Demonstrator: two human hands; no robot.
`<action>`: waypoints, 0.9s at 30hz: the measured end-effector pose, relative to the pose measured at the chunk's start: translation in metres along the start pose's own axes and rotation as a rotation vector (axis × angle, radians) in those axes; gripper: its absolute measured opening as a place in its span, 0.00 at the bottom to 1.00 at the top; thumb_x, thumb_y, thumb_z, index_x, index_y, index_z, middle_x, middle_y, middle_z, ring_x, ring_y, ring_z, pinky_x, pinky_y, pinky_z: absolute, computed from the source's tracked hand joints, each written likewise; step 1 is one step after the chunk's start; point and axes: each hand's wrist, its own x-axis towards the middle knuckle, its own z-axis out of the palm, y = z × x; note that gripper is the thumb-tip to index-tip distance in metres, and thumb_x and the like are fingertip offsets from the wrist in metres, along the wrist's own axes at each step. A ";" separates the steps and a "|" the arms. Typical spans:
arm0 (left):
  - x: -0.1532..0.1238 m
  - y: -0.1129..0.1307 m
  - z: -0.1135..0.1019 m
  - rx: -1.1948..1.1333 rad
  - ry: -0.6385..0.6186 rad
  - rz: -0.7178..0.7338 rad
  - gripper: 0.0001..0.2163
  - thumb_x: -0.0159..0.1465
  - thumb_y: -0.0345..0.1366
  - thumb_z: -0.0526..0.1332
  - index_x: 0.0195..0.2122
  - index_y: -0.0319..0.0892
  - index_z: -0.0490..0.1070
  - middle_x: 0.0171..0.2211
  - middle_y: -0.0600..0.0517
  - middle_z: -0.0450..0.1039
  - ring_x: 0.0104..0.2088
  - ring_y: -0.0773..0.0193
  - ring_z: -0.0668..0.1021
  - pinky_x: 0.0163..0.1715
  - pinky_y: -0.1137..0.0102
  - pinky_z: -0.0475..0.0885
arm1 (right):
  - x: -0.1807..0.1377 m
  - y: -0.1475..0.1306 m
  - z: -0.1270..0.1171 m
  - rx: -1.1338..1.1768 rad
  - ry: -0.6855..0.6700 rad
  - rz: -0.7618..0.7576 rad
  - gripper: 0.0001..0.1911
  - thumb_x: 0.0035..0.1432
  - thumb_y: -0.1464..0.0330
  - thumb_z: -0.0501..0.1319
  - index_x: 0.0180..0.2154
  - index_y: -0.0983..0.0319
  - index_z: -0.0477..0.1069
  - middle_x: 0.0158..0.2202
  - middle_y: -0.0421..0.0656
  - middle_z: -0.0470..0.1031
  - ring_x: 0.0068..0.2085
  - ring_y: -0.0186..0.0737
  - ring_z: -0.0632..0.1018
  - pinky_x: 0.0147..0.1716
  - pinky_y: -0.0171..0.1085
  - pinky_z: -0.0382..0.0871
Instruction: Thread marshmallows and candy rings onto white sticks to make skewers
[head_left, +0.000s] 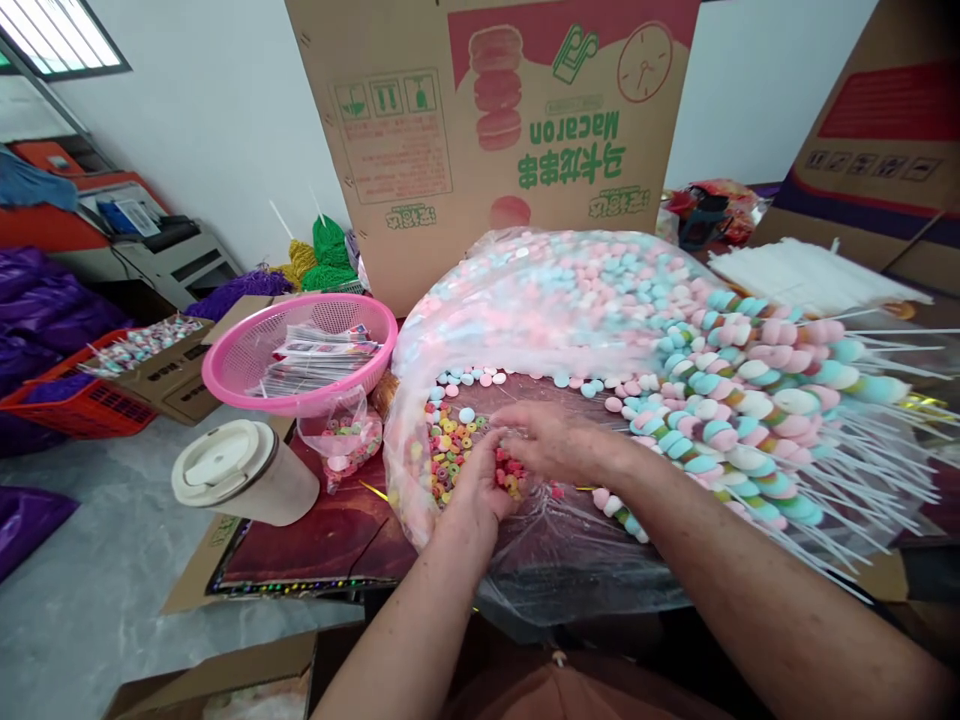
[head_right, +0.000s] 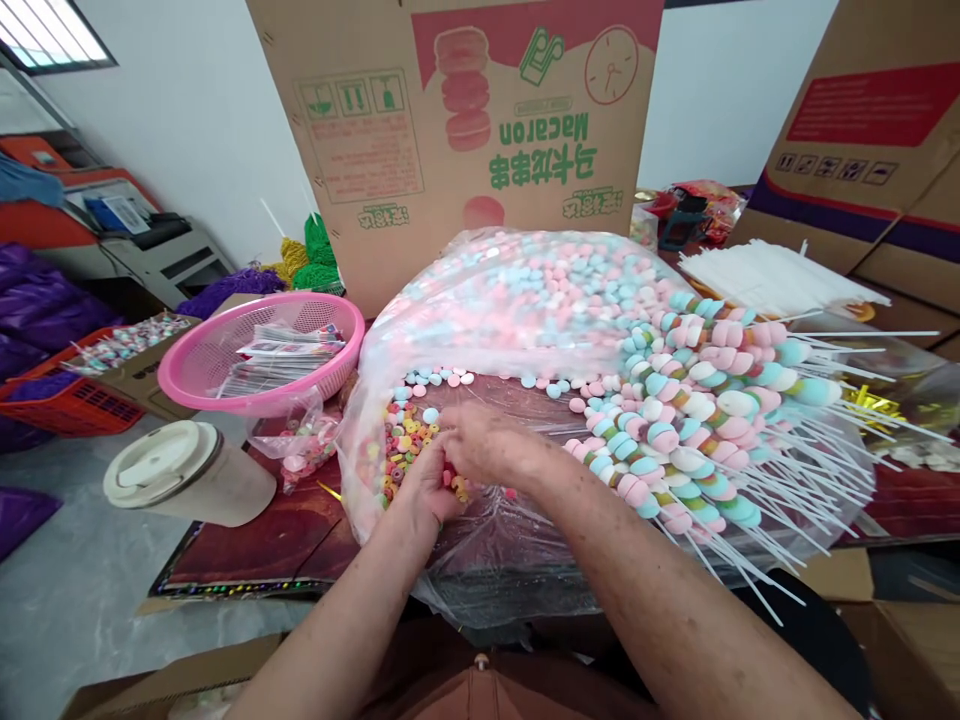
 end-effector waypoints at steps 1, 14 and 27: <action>-0.002 0.002 -0.001 -0.026 -0.006 -0.024 0.07 0.55 0.35 0.57 0.24 0.37 0.66 0.13 0.54 0.64 0.12 0.70 0.67 0.09 0.79 0.61 | 0.001 0.005 -0.004 -0.034 0.008 0.011 0.10 0.52 0.72 0.54 0.35 0.59 0.72 0.34 0.39 0.74 0.36 0.36 0.72 0.34 0.31 0.61; -0.021 0.021 -0.011 -0.255 -0.206 -0.091 0.11 0.58 0.37 0.53 0.23 0.37 0.64 0.19 0.50 0.67 0.14 0.73 0.67 0.07 0.83 0.55 | 0.022 0.047 0.065 -0.167 0.029 0.086 0.19 0.57 0.59 0.51 0.47 0.60 0.66 0.46 0.51 0.68 0.40 0.43 0.73 0.36 0.37 0.63; -0.014 0.003 -0.019 -0.278 -0.095 -0.190 0.11 0.52 0.40 0.57 0.21 0.37 0.66 0.14 0.52 0.66 0.13 0.68 0.69 0.10 0.78 0.58 | 0.009 0.005 0.019 -0.119 0.014 -0.160 0.06 0.47 0.72 0.56 0.27 0.61 0.71 0.26 0.39 0.71 0.24 0.31 0.71 0.23 0.29 0.60</action>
